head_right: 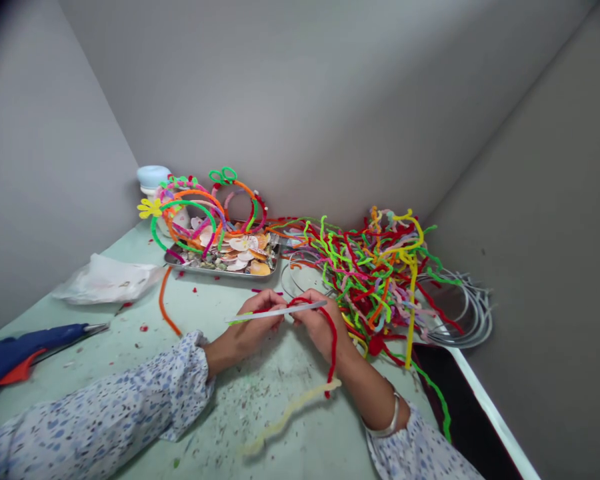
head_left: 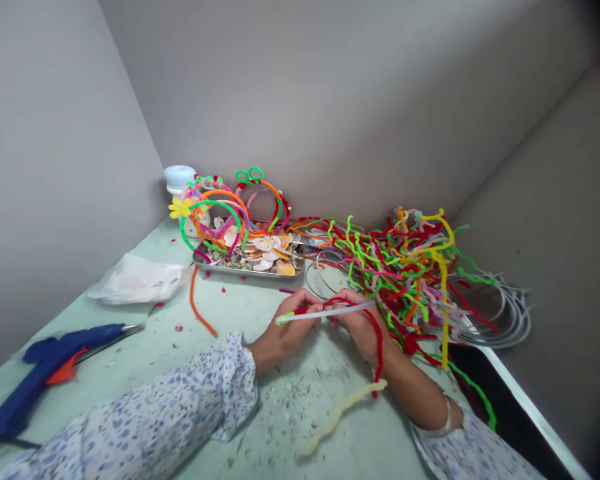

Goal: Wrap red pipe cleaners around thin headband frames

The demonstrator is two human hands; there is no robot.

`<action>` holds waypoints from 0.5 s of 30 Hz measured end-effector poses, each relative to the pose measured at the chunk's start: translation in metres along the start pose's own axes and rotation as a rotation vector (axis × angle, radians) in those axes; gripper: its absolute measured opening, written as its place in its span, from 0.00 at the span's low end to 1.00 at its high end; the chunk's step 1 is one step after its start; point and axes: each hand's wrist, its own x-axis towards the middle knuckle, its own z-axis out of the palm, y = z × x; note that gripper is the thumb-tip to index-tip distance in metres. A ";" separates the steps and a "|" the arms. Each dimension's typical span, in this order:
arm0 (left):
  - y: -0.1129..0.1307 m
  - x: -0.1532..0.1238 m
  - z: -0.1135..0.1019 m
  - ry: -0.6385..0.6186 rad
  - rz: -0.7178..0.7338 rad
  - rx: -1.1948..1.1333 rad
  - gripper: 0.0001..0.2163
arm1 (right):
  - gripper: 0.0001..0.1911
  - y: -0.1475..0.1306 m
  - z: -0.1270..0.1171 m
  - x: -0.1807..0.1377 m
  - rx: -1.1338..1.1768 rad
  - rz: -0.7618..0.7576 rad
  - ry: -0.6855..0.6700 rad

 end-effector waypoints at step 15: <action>0.014 0.015 -0.008 0.179 -0.276 -0.668 0.04 | 0.18 0.003 -0.011 0.008 0.133 0.139 -0.223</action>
